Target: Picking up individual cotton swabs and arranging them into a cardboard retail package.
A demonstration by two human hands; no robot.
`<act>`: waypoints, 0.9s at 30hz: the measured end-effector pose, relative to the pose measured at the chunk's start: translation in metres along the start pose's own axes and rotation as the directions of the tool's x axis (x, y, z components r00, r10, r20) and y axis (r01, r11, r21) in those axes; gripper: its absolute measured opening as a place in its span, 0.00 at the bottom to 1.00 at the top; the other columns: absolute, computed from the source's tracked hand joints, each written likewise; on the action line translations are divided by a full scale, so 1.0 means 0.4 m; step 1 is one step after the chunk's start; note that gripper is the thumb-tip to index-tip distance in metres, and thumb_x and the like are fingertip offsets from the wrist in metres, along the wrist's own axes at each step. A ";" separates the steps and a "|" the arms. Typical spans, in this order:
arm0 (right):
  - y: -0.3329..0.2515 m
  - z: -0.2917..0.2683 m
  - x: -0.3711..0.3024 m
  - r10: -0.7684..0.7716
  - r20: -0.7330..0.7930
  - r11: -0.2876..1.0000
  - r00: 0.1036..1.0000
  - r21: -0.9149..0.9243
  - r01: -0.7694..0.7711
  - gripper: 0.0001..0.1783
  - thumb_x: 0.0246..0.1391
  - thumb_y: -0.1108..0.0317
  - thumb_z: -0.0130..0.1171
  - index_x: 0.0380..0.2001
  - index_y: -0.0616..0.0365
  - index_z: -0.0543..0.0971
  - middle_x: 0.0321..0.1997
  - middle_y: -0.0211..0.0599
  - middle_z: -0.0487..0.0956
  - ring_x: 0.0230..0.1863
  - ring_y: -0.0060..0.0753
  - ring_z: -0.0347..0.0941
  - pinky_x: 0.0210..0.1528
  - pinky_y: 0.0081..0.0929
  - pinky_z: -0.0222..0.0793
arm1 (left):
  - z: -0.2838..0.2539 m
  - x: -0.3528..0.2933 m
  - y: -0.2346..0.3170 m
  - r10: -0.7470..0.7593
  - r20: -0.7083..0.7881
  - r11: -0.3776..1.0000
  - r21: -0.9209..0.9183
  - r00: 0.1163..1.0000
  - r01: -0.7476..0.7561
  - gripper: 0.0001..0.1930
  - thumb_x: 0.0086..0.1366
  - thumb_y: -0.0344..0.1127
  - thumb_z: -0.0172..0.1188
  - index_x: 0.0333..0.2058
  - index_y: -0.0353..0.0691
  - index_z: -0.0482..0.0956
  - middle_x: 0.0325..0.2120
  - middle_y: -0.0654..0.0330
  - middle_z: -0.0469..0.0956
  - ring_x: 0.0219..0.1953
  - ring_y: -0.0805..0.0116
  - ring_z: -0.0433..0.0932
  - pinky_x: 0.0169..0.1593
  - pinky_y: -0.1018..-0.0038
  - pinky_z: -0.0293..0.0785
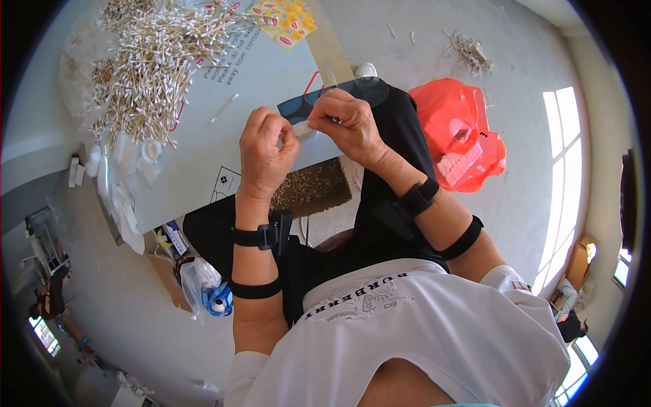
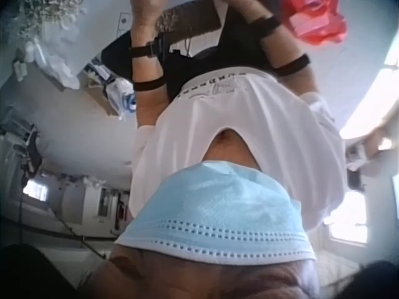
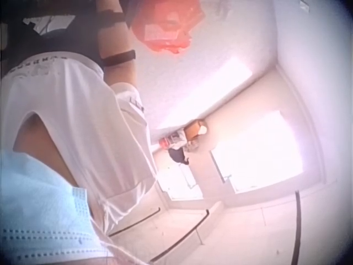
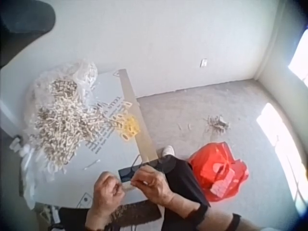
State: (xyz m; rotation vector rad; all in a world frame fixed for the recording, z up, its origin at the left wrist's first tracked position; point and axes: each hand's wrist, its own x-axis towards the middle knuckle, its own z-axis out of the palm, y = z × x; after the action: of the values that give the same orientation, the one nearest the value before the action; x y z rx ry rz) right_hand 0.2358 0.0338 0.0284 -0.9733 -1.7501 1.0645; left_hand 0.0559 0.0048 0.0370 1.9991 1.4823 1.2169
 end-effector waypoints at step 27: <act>-0.038 0.018 -0.046 0.179 0.075 0.975 0.981 0.120 -0.187 0.05 0.47 0.77 0.64 0.26 0.62 0.76 0.27 0.34 0.71 0.25 0.25 0.70 0.28 0.24 0.66 | -0.025 -0.045 0.014 -0.489 0.277 0.713 -0.420 0.827 0.562 0.07 0.48 0.22 0.68 0.29 0.34 0.81 0.29 0.64 0.76 0.32 0.76 0.73 0.34 0.78 0.71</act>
State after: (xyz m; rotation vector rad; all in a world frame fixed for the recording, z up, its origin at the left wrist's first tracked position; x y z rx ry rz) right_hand 0.2328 0.0102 0.0355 -1.0459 -1.6455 1.3209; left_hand 0.0498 -0.0154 0.0391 1.1801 1.3626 1.0247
